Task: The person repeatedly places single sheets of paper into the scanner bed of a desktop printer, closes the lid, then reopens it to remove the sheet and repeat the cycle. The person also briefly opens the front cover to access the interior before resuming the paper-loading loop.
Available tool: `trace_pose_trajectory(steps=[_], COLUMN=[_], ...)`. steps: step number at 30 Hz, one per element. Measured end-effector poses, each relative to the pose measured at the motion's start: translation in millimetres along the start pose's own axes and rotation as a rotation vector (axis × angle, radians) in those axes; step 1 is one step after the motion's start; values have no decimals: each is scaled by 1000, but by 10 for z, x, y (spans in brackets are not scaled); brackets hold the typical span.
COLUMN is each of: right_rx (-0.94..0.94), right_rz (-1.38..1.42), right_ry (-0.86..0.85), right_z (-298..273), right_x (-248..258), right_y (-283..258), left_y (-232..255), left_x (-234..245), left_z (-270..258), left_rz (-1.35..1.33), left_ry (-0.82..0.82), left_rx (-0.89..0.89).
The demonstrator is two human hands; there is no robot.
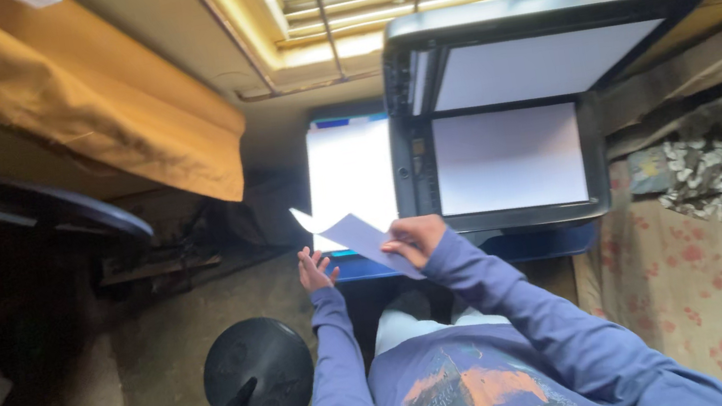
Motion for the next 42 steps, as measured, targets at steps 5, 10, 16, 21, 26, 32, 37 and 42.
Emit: trace_pose_trajectory(steps=[5,10,16,21,26,32,37,42], right_rx=[-398,-621,-746,-615,-676,-557,-780,-812], right_rz=[74,-99,-61,-77,-37,-297,-409,-460], right_ry=[264,496,715,776,692,645,555,548], right_z=[-389,-868,-1152,-921,-712,-438,-358,-401], right_x=[1146,1848,2199,2605,2824,2955,2826,2759], right_y=[1023,2205,3074,3231,3374,3327,3444,3428], left_y=[134,-153,-68,163,185,249,257,141], left_x=[-631,-1174,-1936,-2512,-2980,-3345,-3482,-3470], left_z=[-218,-495,-811,-937,-916,-836,-837,-831], left_rz=[-175,-228,409,676,883,1104,1215,1229], left_ry=[-468,-547,-736,-668,-603,-517,-467,-442], left_rx=[-98,152,-205,-324,-261,-509,-686,-706])
Point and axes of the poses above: each hand's wrist, its own z-axis towards the middle knuckle, its own x-axis out of the back of the hand, y = z × x, the point moved 9 cm from there along z, towards the middle knuckle, and after that the axes turned 12 degrees about -x, right-handed, at the moved point
